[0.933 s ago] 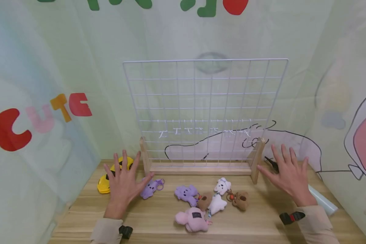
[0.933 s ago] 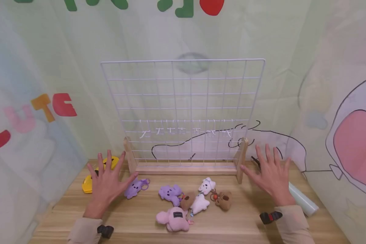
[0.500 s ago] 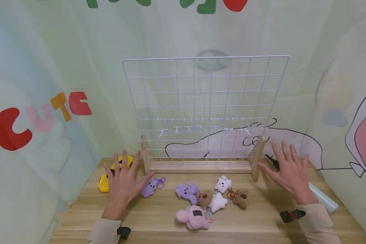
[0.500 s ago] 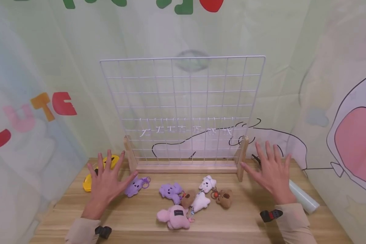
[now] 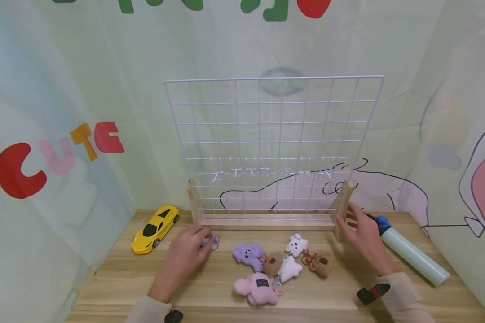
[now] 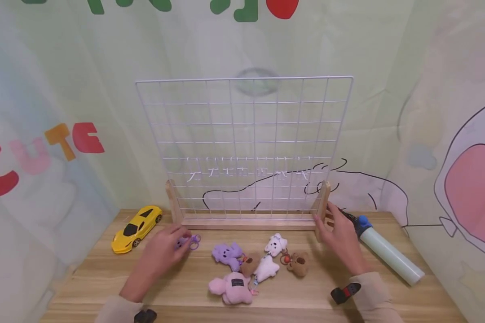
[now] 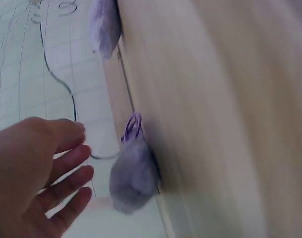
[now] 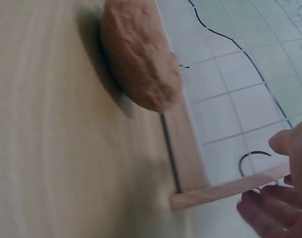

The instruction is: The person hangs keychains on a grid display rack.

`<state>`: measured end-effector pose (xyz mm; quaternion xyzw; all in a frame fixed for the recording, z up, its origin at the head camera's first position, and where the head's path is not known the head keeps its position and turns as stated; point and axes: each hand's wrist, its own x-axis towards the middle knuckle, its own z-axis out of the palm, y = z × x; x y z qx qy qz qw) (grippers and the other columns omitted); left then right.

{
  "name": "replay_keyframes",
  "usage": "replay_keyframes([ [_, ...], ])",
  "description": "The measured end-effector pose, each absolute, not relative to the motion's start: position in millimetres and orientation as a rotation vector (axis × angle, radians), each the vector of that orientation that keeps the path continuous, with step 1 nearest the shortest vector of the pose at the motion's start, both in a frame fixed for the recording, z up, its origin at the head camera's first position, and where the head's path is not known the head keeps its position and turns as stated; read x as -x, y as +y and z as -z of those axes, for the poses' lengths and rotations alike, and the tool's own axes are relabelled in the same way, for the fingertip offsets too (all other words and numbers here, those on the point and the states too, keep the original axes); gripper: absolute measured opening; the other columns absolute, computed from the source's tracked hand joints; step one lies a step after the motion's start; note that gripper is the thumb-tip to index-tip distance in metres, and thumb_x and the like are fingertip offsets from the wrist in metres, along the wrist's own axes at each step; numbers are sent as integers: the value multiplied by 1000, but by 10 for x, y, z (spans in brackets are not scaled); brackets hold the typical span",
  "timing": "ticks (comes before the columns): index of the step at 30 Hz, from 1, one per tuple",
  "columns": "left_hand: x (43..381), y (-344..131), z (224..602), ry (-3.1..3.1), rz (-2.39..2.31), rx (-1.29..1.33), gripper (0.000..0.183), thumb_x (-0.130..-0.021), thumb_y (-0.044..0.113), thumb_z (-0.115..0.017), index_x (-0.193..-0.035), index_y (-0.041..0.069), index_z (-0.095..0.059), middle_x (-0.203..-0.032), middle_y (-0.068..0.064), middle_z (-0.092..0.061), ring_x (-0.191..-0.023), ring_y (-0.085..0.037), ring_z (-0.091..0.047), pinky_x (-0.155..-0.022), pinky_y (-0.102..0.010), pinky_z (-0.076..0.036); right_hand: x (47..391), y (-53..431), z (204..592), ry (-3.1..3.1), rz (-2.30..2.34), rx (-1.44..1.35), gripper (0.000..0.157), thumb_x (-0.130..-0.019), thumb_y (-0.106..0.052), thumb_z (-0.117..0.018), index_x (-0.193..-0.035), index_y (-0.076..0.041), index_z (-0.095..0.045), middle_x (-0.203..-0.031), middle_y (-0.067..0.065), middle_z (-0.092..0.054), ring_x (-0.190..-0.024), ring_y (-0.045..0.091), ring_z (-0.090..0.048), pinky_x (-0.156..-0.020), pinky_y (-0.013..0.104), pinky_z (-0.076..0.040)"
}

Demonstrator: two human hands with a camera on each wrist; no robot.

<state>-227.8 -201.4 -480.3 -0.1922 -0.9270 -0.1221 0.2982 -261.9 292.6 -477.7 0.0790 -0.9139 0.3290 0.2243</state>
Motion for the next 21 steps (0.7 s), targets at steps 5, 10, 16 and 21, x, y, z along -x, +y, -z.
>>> replay_keyframes([
  [5, 2271, -1881, 4833, -2561, 249, 590, 10, -87, 17, -91, -94, 16, -83, -94, -2, -83, -90, -27, -75, -86, -50, -61, 2653, 2940, 4905, -2442, -1091, -174, 50, -108, -25, -70, -150, -1, -58, -138, 28, -71, -121, 46, -73, -89, 51, -67],
  [10, 2275, -1816, 4848, -2661, 121, 539, 5, -90, 18, -88, -91, 17, -84, -82, -2, -80, -91, -30, -74, -85, -49, -55, 2663, 2997, 4979, -2480, -1144, -129, 50, -106, -29, -73, -149, -6, -63, -134, 21, -75, -124, 38, -71, -89, 36, -67],
  [16, 2304, -1760, 4836, -2694, 45, 471, 5, -89, 18, -88, -87, 20, -83, -86, -3, -78, -95, -31, -72, -83, -50, -54, 2690, 3015, 5011, -2462, -1115, -135, 43, -103, -22, -77, -141, -4, -69, -128, 23, -78, -120, 40, -74, -87, 40, -68],
  [21, 2354, -1724, 4826, -2703, -12, 466, 16, -89, 16, -88, -78, 21, -77, -86, -2, -72, -96, -29, -71, -83, -51, -56, 2696, 3024, 5036, -2434, -1119, -138, 39, -102, -21, -79, -137, -5, -72, -126, 22, -79, -118, 37, -74, -82, 20, -65],
])
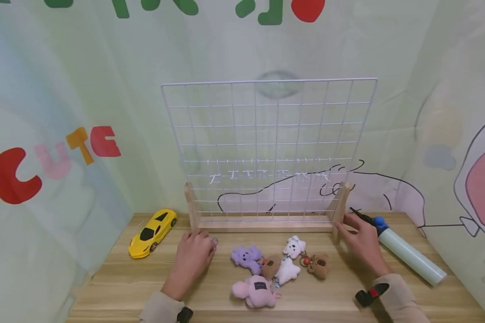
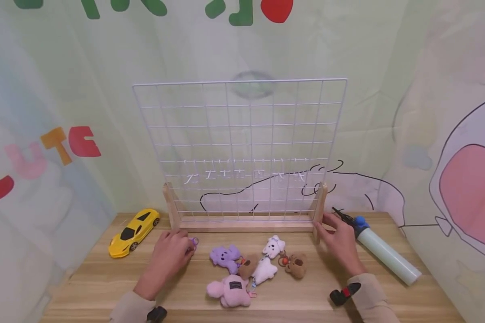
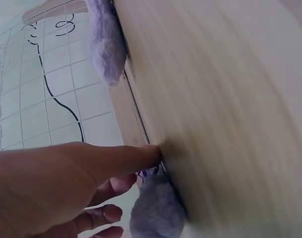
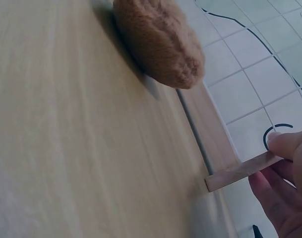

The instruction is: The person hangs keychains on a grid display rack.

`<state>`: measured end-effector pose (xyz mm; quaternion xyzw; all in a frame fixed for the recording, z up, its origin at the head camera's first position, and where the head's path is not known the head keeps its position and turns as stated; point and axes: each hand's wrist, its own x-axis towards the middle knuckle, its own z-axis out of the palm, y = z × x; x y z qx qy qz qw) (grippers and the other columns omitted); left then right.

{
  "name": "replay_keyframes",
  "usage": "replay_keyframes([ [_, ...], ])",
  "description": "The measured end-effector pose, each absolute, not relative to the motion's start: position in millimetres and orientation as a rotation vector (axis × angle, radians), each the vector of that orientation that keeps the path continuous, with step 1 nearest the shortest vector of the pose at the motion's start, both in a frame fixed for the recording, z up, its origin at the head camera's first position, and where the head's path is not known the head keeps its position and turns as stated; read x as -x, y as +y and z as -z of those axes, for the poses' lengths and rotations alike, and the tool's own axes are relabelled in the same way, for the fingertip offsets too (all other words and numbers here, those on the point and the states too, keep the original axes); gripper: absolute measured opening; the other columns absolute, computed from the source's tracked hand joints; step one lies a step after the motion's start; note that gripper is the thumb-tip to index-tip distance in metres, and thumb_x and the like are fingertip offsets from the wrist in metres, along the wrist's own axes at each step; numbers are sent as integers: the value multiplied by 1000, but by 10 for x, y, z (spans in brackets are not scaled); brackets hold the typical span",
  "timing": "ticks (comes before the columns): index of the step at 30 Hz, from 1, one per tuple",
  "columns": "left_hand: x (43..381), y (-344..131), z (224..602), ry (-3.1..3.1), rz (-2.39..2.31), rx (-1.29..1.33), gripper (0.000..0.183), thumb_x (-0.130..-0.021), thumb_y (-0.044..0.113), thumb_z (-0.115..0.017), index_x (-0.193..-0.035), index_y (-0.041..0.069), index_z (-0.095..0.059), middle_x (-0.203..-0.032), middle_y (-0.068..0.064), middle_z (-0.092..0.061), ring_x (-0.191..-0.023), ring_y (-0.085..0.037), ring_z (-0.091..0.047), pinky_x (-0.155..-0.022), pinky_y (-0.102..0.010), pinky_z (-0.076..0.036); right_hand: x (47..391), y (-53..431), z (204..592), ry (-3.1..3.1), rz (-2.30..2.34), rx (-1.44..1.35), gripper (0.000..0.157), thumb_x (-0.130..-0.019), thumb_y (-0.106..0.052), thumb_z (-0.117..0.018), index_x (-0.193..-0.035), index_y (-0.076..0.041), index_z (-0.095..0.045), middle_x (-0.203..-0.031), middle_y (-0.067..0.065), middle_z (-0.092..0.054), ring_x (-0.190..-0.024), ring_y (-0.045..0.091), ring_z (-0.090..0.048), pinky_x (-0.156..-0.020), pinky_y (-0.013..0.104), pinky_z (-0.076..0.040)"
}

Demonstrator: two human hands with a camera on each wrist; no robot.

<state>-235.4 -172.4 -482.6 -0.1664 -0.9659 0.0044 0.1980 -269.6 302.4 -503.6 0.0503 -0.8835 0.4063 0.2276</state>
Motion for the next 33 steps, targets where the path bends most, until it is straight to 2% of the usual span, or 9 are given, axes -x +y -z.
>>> replay_keyframes([
  [5, 2353, -1695, 4835, -2724, -13, 492, 9, -88, 14, -87, -83, 17, -79, -93, -4, -74, -101, -29, -71, -87, -49, -55, 2692, 3027, 5078, -2404, -1115, -143, 38, -100, -17, -80, -135, -3, -73, -126, 22, -78, -116, 38, -75, -79, 6, -58],
  [11, 2323, -1685, 4877, -2696, -26, 529, 8, -87, 14, -84, -85, 10, -77, -95, -7, -70, -103, -30, -67, -93, -48, -51, 2689, 3028, 5095, -2396, -1088, -158, 37, -100, -14, -80, -134, 0, -72, -126, 24, -78, -115, 42, -75, -79, 15, -63],
  [12, 2320, -1688, 4883, -2686, -23, 535, 9, -86, 14, -83, -84, 10, -76, -94, -7, -69, -102, -30, -66, -93, -47, -51, 2691, 3028, 5098, -2395, -1083, -157, 37, -100, -15, -80, -134, -1, -72, -126, 24, -78, -113, 33, -77, -79, 16, -64],
  [18, 2323, -1707, 4830, -2692, 32, 518, 12, -92, 17, -83, -90, 7, -75, -102, -8, -71, -105, -31, -68, -93, -50, -55, 2701, 3021, 5114, -2392, -1093, -158, 38, -101, -16, -79, -135, 0, -72, -126, 24, -78, -113, 33, -77, -81, 35, -68],
  [19, 2327, -1716, 4810, -2704, 43, 512, 12, -93, 17, -84, -92, 9, -75, -104, -8, -72, -106, -31, -67, -92, -50, -56, 2703, 3020, 5113, -2391, -1095, -162, 38, -101, -15, -79, -135, 1, -72, -126, 24, -78, -114, 42, -75, -81, 36, -68],
  [20, 2333, -1728, 4795, -2709, 54, 509, 13, -93, 18, -85, -94, 10, -75, -106, -7, -72, -107, -30, -67, -91, -50, -56, 2707, 3022, 5111, -2390, -1094, -164, 38, -101, -16, -79, -135, 0, -72, -126, 24, -78, -114, 41, -75, -81, 31, -68],
  [24, 2358, -1780, 4781, -2743, 122, 528, 15, -91, 17, -89, -98, 17, -75, -108, -3, -73, -110, -29, -67, -91, -50, -57, 2725, 3037, 5113, -2382, -1085, -172, 38, -101, -16, -79, -135, -1, -72, -126, 24, -78, -110, 11, -75, -79, 9, -60],
  [28, 2387, -1810, 4823, -2728, 219, 576, 12, -90, 10, -88, -94, 17, -80, -100, -1, -72, -104, -28, -68, -91, -52, -60, 2738, 3049, 5136, -2371, -1094, -182, 39, -100, -16, -80, -135, -1, -72, -125, 24, -78, -104, -23, -56, -78, 0, -52],
  [33, 2422, -1844, 4863, -2701, 293, 573, 13, -87, 4, -89, -89, 15, -81, -92, -1, -69, -89, -24, -66, -82, -46, -63, 2739, 3042, 5157, -2360, -1104, -186, 38, -100, -17, -80, -134, -1, -73, -124, 24, -78, -103, -28, -50, -78, -1, -51],
])
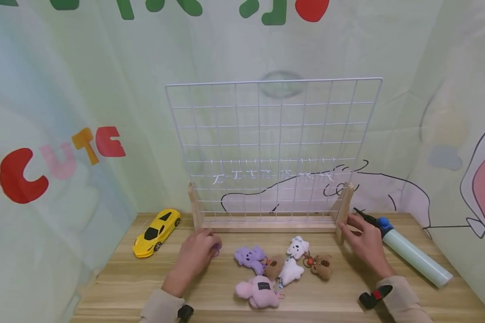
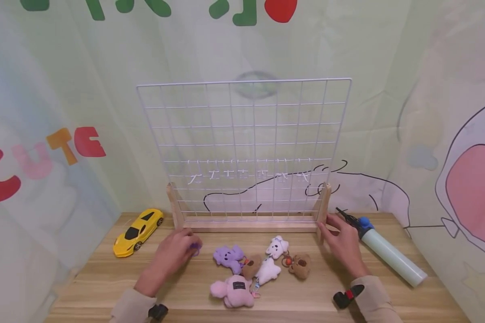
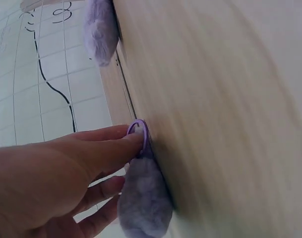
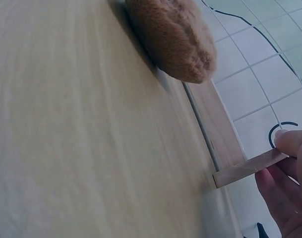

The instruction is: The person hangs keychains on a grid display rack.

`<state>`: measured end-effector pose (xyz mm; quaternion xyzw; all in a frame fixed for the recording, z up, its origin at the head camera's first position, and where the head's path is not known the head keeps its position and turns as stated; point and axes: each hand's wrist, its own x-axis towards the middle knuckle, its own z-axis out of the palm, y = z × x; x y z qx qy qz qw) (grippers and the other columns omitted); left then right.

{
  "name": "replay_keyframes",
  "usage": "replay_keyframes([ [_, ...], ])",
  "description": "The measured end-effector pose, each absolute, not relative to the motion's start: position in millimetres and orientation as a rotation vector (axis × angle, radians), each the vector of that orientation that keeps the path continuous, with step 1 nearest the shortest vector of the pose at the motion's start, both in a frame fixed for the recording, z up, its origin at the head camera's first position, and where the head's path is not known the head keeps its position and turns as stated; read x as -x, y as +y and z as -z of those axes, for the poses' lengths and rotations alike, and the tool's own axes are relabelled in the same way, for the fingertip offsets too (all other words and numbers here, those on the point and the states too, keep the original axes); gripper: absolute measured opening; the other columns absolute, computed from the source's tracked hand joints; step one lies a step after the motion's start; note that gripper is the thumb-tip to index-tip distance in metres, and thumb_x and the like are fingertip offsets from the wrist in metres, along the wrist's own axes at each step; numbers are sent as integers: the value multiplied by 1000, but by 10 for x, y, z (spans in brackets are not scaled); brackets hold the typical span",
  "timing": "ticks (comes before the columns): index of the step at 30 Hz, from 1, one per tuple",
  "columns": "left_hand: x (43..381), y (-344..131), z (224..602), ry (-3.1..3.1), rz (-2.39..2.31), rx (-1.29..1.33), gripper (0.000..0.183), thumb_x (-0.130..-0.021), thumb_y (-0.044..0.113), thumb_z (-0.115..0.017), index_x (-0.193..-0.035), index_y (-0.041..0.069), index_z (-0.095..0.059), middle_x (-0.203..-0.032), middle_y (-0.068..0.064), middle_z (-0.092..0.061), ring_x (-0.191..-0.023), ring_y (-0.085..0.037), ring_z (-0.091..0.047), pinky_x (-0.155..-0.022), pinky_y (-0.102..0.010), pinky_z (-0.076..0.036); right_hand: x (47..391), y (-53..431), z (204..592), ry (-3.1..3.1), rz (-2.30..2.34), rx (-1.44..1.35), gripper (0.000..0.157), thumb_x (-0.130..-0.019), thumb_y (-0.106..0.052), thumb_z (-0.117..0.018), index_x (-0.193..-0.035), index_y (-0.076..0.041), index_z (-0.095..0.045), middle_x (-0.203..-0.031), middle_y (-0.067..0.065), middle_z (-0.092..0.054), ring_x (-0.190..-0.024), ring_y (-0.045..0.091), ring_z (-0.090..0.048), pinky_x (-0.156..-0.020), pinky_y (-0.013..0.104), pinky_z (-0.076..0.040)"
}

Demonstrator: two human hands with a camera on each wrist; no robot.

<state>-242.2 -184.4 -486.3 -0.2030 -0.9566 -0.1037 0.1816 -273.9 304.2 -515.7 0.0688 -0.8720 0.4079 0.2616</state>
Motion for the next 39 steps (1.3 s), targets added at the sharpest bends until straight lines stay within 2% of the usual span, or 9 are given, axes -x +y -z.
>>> replay_keyframes([
  [4, 2442, -1883, 4829, -2744, 411, 487, 11, -88, 6, -89, -92, 13, -82, -94, -2, -69, -84, -19, -65, -77, -41, -64, 2737, 3033, 5159, -2365, -1103, -174, 38, -100, -17, -80, -134, 0, -73, -124, 24, -78, -104, -22, -57, -78, -1, -51],
  [6, 2452, -1907, 4799, -2773, 481, 441, 9, -90, 8, -88, -94, 12, -81, -95, -2, -70, -83, -16, -65, -76, -40, -65, 2734, 3026, 5157, -2367, -1098, -167, 38, -100, -17, -80, -133, 0, -73, -124, 24, -78, -106, -7, -69, -78, -1, -51],
  [8, 2460, -1928, 4761, -2801, 555, 399, 8, -94, 8, -84, -98, 12, -78, -95, -3, -72, -81, -14, -64, -76, -39, -65, 2728, 3021, 5156, -2370, -1097, -163, 38, -101, -16, -79, -134, 1, -72, -125, 24, -78, -109, 15, -77, -78, -2, -50],
  [10, 2468, -1945, 4722, -2812, 641, 367, 8, -97, 7, -81, -101, 12, -76, -97, -4, -75, -81, -14, -65, -77, -39, -66, 2722, 3017, 5151, -2369, -1104, -162, 39, -101, -15, -79, -135, 2, -71, -126, 25, -77, -112, 35, -77, -78, -2, -50],
  [12, 2469, -1954, 4681, -2806, 721, 343, 8, -100, 8, -78, -104, 12, -74, -99, -5, -78, -83, -14, -66, -79, -39, -67, 2715, 3016, 5145, -2371, -1104, -164, 39, -101, -15, -78, -136, 2, -71, -127, 26, -77, -114, 43, -75, -78, -2, -50],
  [24, 2484, -1966, 4544, -2564, 946, 356, 16, -97, 8, -81, -113, 9, -78, -104, -5, -83, -94, -18, -79, -85, -35, -68, 2708, 3016, 5129, -2394, -1122, -157, 42, -103, -17, -77, -139, 4, -69, -131, 29, -74, -117, 45, -74, -80, -2, -50],
  [32, 2494, -1861, 4309, -2287, 1001, 382, 22, -98, 13, -82, -119, 9, -77, -104, -5, -83, -88, -15, -79, -81, -31, -68, 2704, 3002, 5127, -2384, -1103, -145, 40, -101, -16, -78, -136, 4, -71, -129, 27, -76, -115, 45, -74, -79, -2, -51],
  [39, 2514, -1763, 4150, -2026, 1044, 403, 23, -98, 9, -81, -120, 5, -77, -105, -9, -83, -88, -21, -79, -83, -15, -62, 2710, 3003, 5150, -2385, -1109, -145, 41, -102, -15, -77, -137, 5, -70, -129, 29, -75, -116, 47, -74, -79, -1, -51],
])
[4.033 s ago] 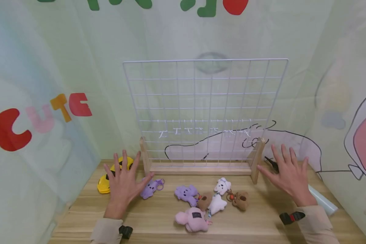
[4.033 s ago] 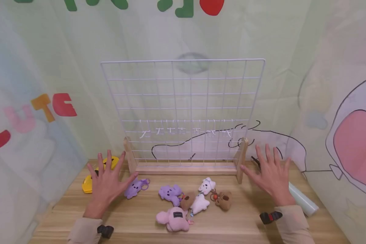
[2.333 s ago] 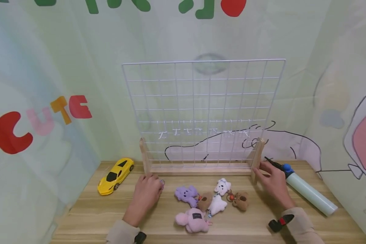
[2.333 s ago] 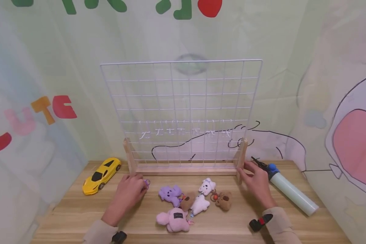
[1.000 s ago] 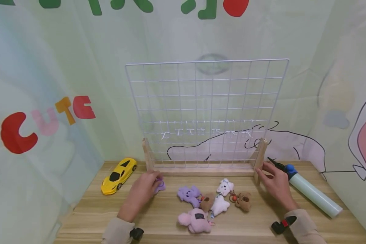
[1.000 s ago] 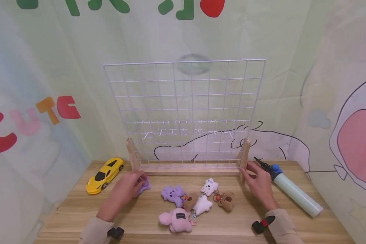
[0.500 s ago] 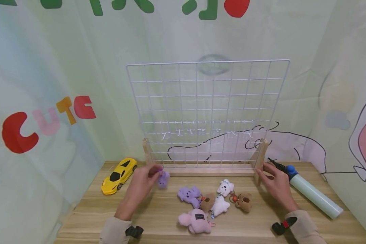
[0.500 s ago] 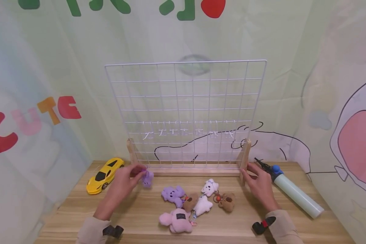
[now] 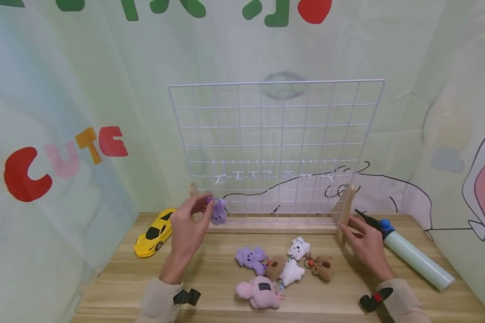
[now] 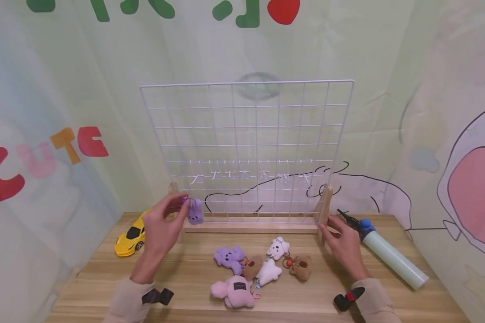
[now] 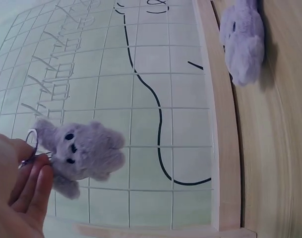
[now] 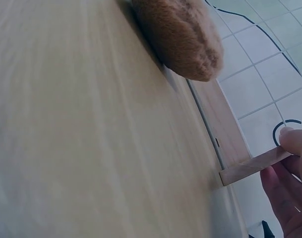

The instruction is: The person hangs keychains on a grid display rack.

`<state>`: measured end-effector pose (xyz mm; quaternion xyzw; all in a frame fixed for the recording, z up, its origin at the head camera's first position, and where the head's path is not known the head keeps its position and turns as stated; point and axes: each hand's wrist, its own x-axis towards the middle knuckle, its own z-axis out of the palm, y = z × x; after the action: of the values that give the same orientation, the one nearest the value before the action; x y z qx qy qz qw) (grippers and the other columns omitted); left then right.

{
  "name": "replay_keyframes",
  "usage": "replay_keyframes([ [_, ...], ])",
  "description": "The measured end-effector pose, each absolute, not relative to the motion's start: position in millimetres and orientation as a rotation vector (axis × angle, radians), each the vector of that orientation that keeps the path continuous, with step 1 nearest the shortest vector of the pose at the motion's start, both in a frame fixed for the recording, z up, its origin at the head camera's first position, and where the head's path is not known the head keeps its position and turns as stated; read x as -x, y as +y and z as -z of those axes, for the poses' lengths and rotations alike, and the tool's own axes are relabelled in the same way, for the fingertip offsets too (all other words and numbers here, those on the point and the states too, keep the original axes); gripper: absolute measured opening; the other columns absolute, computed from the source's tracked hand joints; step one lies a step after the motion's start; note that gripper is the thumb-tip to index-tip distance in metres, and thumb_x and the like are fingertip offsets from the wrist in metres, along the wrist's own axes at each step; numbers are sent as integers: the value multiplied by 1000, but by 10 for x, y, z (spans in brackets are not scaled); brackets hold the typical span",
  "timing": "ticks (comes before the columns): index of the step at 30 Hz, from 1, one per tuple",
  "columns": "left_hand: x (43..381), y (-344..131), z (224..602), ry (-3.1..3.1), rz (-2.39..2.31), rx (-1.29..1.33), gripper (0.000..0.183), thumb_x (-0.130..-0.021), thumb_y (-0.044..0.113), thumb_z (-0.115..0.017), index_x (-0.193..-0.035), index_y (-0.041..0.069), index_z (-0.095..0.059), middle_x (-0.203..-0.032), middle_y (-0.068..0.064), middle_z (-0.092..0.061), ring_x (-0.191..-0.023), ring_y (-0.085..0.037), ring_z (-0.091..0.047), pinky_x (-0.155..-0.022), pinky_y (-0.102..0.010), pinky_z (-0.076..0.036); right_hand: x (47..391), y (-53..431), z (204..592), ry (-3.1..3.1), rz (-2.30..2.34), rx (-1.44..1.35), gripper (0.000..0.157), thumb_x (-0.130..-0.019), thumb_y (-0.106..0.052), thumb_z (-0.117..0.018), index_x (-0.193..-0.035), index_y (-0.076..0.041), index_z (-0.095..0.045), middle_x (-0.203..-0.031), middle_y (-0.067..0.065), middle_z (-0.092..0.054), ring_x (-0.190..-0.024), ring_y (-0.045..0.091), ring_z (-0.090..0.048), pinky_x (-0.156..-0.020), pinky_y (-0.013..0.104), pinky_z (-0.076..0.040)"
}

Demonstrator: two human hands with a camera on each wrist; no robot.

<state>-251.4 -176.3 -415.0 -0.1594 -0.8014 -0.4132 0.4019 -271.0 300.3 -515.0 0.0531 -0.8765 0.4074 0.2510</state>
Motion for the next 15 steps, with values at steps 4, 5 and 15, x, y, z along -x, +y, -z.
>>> replay_keyframes([
  [4, 2530, -1729, 4118, -1924, 1102, 416, 26, -98, 8, -80, -122, 3, -73, -104, -11, -82, -87, -21, -78, -84, -10, -60, 2707, 3001, 5163, -2380, -1110, -135, 41, -102, -14, -77, -137, 5, -70, -130, 29, -75, -116, 47, -74, -78, -4, -48],
  [5, 2529, -1722, 4109, -1910, 1109, 408, 27, -98, 8, -80, -123, 3, -72, -104, -11, -82, -87, -20, -78, -85, -10, -60, 2706, 3002, 5167, -2380, -1112, -135, 41, -102, -14, -77, -137, 5, -70, -130, 29, -74, -116, 47, -74, -78, -4, -48],
  [15, 2601, -1609, 3969, -1734, 1207, 326, 26, -99, 11, -80, -120, -1, -70, -105, -13, -82, -91, -14, -78, -86, -15, -62, 2699, 3011, 5164, -2391, -1107, -140, 40, -103, -16, -77, -137, 3, -70, -132, 28, -74, -117, 46, -74, -81, 3, -55],
])
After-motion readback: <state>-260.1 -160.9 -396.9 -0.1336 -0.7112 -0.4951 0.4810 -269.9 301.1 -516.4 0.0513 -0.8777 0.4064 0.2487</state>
